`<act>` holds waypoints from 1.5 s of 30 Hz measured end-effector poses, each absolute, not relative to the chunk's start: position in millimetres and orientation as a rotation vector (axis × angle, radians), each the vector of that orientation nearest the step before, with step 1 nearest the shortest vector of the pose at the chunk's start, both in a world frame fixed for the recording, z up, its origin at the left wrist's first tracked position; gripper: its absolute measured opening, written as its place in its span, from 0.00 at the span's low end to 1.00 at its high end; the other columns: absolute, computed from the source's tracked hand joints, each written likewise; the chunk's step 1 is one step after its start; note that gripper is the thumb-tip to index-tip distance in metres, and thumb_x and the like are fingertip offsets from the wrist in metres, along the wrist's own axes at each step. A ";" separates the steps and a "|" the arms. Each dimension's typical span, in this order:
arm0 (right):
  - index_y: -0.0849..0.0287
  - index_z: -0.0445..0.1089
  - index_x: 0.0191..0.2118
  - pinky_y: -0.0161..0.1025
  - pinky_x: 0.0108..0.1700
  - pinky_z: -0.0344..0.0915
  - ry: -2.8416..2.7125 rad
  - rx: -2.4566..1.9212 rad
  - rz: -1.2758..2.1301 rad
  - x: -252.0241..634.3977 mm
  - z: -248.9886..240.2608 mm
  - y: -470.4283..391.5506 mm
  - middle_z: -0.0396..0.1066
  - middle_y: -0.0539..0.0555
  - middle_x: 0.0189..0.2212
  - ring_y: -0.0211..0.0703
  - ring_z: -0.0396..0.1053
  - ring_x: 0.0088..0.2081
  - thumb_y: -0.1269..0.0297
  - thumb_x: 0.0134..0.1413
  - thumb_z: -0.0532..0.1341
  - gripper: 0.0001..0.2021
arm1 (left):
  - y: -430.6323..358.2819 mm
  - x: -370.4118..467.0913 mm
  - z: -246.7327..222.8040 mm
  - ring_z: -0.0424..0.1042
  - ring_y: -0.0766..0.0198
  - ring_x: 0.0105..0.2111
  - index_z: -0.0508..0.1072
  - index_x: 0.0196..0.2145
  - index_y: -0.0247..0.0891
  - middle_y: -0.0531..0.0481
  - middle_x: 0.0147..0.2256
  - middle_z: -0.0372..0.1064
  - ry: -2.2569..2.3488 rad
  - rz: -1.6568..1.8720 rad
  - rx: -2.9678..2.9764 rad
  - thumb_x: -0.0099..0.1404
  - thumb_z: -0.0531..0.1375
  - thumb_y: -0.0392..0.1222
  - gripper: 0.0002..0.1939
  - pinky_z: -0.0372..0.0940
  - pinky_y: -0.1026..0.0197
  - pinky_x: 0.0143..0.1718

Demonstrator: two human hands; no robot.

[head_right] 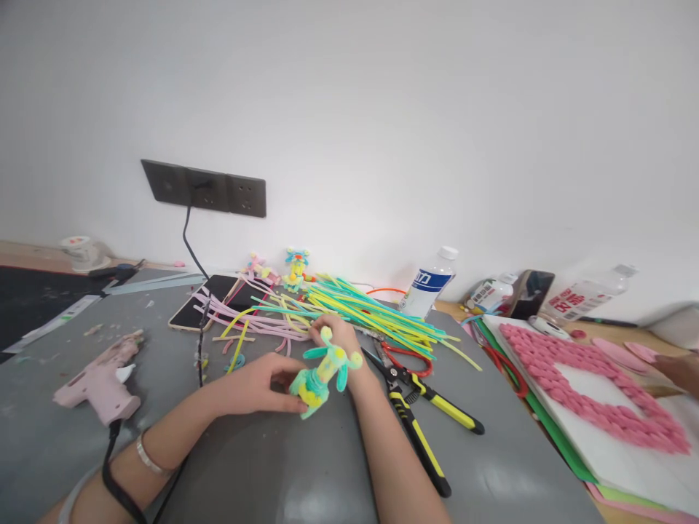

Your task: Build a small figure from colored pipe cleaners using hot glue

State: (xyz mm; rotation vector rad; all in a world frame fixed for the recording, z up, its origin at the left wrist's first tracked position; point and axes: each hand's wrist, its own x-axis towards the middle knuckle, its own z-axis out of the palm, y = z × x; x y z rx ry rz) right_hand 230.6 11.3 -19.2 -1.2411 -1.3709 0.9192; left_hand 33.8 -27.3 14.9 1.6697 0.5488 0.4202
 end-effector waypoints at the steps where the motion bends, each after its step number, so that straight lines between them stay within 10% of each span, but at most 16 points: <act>1: 0.54 0.72 0.18 0.38 0.24 0.52 -1.356 -1.247 0.936 233.5 -17.4 12.2 0.66 0.47 0.15 0.39 0.57 0.20 0.61 0.35 0.73 0.09 | -28.2 33.4 17.1 0.72 0.59 0.33 0.80 0.42 0.36 0.49 0.34 0.77 0.541 0.400 1.684 0.59 0.66 0.45 0.15 0.65 0.62 0.36; 17: 0.56 0.68 0.26 0.35 0.25 0.58 -0.940 -1.045 1.050 257.1 3.3 9.8 0.68 0.48 0.25 0.36 0.61 0.24 0.51 0.40 0.73 0.17 | -12.5 34.3 2.9 0.62 0.62 0.28 0.76 0.32 0.34 0.51 0.27 0.67 1.046 0.722 1.767 0.60 0.61 0.49 0.14 0.55 0.64 0.28; 45: 0.57 0.73 0.30 0.36 0.27 0.62 -0.935 -1.031 1.066 235.9 3.3 5.7 0.76 0.51 0.27 0.39 0.68 0.27 0.52 0.36 0.76 0.18 | -11.5 40.9 9.1 0.72 0.61 0.33 0.75 0.38 0.36 0.51 0.33 0.70 0.828 0.990 1.083 0.50 0.72 0.48 0.21 0.73 0.56 0.37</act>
